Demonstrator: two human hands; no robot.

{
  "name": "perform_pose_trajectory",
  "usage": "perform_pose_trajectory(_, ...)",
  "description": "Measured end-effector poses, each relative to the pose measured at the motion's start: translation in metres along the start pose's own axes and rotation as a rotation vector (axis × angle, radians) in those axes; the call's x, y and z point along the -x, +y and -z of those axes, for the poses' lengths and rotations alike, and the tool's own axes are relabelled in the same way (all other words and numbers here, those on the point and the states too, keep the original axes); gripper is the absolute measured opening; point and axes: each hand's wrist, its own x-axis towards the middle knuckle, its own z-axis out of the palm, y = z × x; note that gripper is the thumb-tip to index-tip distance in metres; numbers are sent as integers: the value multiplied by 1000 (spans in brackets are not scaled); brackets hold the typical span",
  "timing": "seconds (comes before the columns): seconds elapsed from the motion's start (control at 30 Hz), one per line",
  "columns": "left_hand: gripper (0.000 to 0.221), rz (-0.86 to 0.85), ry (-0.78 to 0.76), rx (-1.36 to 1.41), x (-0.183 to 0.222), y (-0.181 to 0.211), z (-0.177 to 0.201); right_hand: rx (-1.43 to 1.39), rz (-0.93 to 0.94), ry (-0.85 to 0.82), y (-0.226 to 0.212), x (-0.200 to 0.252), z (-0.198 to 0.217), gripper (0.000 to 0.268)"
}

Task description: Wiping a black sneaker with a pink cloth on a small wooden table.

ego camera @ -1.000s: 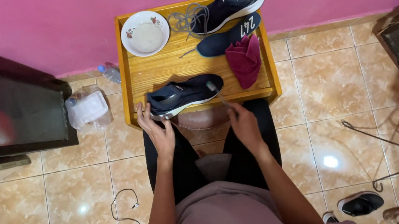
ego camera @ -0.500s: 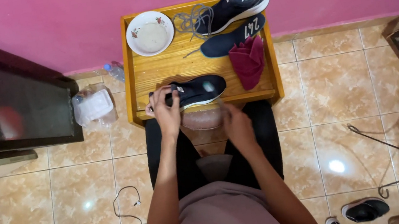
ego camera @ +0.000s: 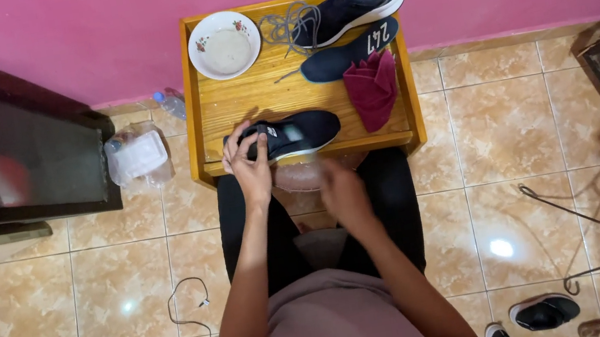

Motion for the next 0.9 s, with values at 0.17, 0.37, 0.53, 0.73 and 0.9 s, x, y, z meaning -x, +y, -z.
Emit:
perform_pose_trajectory(0.17, 15, 25, 6, 1, 1, -6, 1, -223, 104, 18, -66, 20, 3, 36)
perform_pose_trajectory(0.37, 11, 20, -16, -57, 3, -7, -4, -163, 78, 55, -47, 19, 3, 37)
perform_pose_trajectory(0.53, 12, 15, -19, -64, 4, -13, -3, -126, 97, 34, -33, 11, 3, 37)
perform_pose_trajectory(0.73, 17, -47, -57, -168, 5, -33, -5, -182, 74, -55, -41, 9, 1, 41)
perform_pose_trajectory(0.9, 22, -189, -169, -322, 9, -17, 11, 22, -59, 105, 49, -16, 10, 34)
